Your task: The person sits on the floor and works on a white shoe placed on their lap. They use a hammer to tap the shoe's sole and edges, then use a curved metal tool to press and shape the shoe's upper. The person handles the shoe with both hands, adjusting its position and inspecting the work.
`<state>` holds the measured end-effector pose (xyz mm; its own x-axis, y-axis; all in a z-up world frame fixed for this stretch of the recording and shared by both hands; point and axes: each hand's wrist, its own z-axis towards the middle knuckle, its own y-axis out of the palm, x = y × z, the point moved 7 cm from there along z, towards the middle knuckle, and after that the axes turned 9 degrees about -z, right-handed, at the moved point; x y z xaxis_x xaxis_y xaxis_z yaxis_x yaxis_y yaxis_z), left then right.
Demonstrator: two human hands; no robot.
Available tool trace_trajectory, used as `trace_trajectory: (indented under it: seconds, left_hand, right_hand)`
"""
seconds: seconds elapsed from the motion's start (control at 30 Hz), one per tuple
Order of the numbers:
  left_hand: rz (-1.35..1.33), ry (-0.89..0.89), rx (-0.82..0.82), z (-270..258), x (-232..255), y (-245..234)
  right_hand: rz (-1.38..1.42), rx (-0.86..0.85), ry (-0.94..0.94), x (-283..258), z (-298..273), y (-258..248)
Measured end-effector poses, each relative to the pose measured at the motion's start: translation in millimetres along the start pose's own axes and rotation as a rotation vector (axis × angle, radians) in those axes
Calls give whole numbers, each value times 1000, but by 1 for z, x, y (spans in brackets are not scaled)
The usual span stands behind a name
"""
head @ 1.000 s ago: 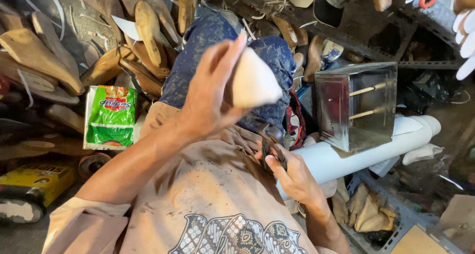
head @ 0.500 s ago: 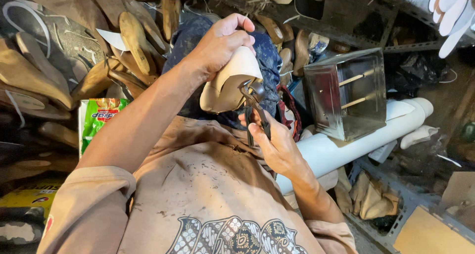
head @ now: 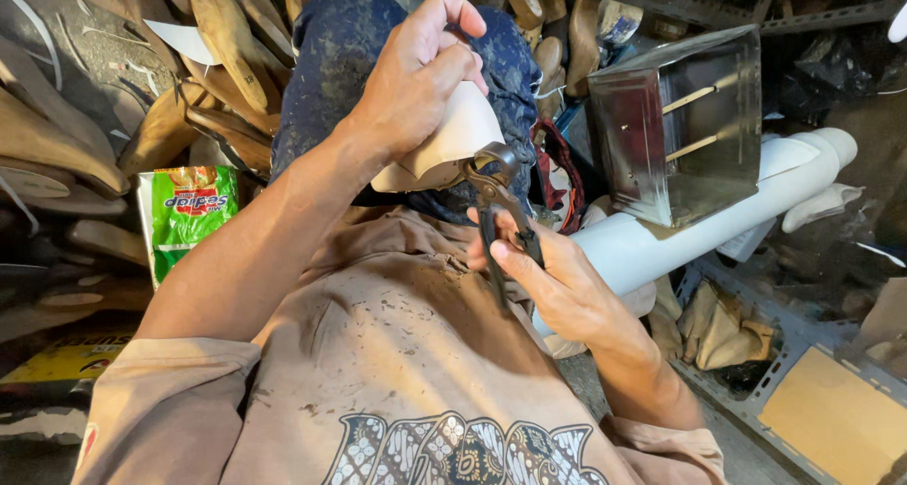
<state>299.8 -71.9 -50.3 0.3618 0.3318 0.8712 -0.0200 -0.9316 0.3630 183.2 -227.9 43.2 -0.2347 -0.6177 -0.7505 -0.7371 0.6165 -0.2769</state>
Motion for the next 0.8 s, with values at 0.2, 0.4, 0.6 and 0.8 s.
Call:
trace_trajectory:
  seconds: [0.2,0.4,0.6,0.8]
  left_hand:
    - [-156,-129,55,9,-3,-10]
    - [-372,-198,78,26,-25,-23]
    - [-421,-243,98,27,-28,-25]
    - [-437,-195,47,25,-26,-21]
  right_hand:
    - [-277,220,-41,3,22,6]
    - [-471,493,-263,25,52,12]
    - [-500,575,-261,24,59,14]
    - [-347,441,-167,11,46,21]
